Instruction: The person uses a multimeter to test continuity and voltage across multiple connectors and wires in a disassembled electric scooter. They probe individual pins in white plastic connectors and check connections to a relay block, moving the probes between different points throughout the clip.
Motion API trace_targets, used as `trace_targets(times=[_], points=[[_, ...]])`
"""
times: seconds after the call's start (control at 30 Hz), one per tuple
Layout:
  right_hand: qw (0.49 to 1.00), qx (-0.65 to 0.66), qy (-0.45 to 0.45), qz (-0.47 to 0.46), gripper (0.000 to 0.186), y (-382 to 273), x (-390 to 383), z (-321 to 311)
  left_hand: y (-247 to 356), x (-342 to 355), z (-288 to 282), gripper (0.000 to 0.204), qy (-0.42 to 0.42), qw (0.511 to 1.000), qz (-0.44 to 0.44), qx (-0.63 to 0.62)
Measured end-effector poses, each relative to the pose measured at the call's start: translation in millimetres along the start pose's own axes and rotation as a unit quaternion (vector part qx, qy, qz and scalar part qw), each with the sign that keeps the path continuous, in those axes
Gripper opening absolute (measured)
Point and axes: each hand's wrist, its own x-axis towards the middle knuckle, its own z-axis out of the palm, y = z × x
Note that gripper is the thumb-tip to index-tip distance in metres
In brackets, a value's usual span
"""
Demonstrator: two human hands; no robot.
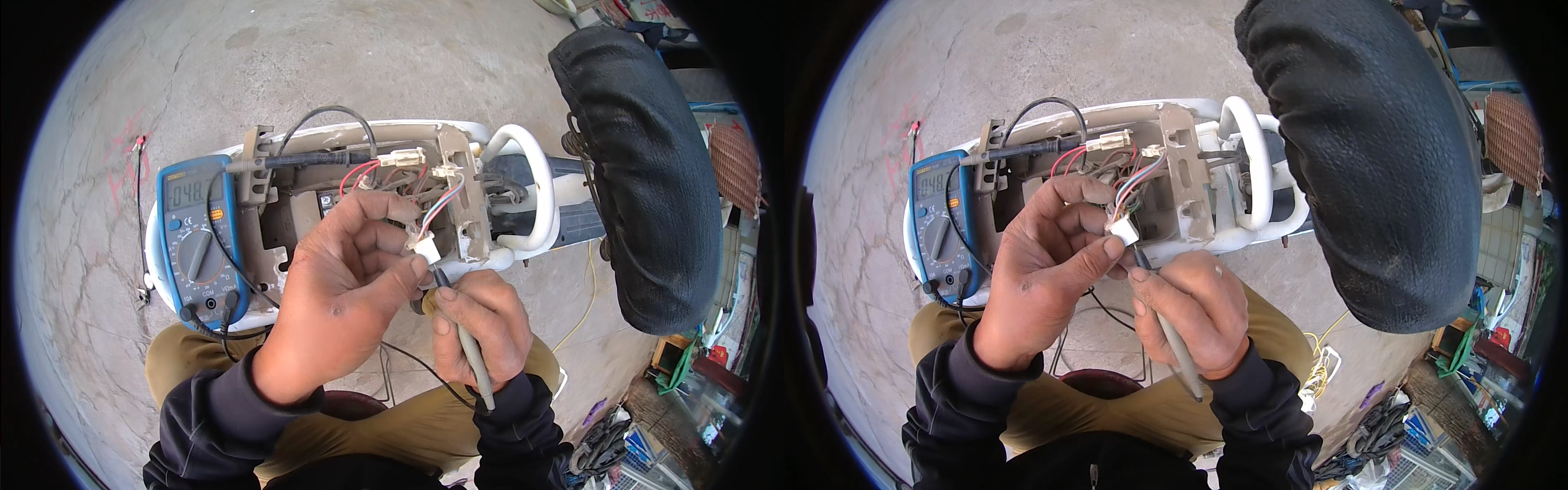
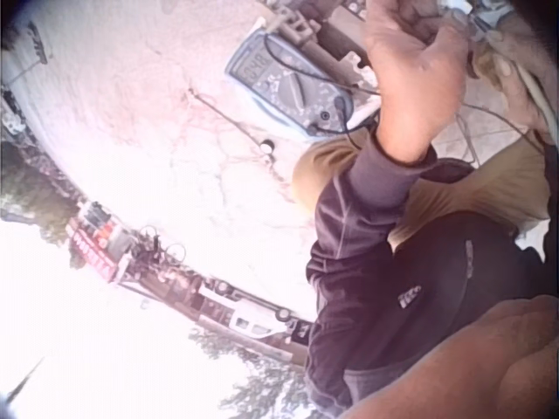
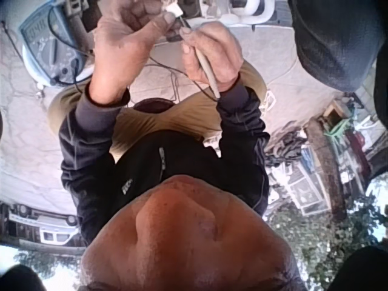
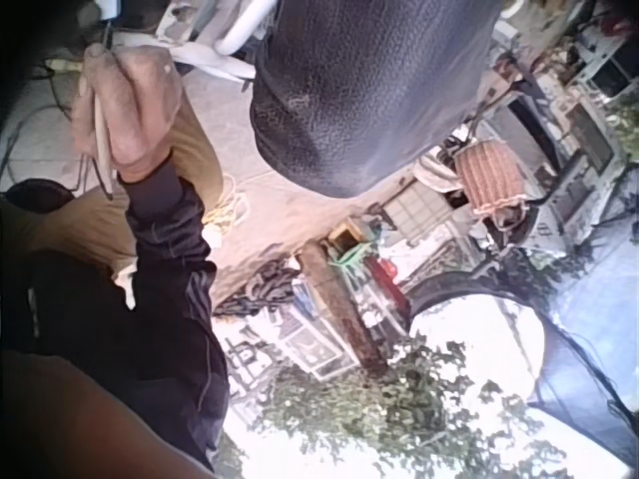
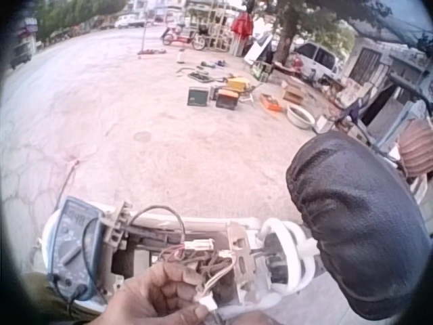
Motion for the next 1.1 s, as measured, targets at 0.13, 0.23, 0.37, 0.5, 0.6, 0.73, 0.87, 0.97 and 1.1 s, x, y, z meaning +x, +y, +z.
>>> trace_targets(times=[0.13, 0.23, 0.37, 0.5, 0.6, 0.73, 0.87, 0.97, 1.1], points=[[1.0, -0.007, -0.008, -0.01, 0.038, 0, 0, 1, 1, 0, 1, 0.038, 0.006, 1.0, 0.003, -0.002], [1.0, -0.004, -0.006, -0.01, 0.04, -2, 2, 3, 1, 1, 1, 0.032, 0.011, 1.0, 0.005, -0.018], [1.0, 0.015, -0.01, -0.004, 0.041, -7, 9, 1, 7, 4, -2, 0.025, 0.011, 0.999, -0.021, -0.03], [1.0, 0.014, 0.013, 0.003, 0.042, -13, 17, -1, 14, 7, -8, 0.022, 0.024, 0.994, -0.069, -0.086], [1.0, -0.008, -0.013, 0.016, 0.028, -18, 21, -2, 16, 10, -12, 0.019, 0.028, 0.99, -0.092, -0.104], [1.0, -0.01, 0.013, 0.018, 0.026, -18, 25, 3, 16, 11, -17, 0.014, 0.01, 0.986, -0.091, -0.137], [1.0, -0.005, 0.023, 0.02, 0.026, -18, 27, 5, 16, 11, -19, 0.012, 0.001, 0.983, -0.096, -0.155], [0.999, -0.013, 0.038, -0.005, 0.026, -16, 30, 5, 15, 12, -19, 0.012, 0.006, 0.985, -0.093, -0.148], [0.997, 0.015, 0.075, -0.033, 0.025, -15, 32, 6, 14, 12, -20, 0.012, 0.012, 0.985, -0.088, -0.147]])
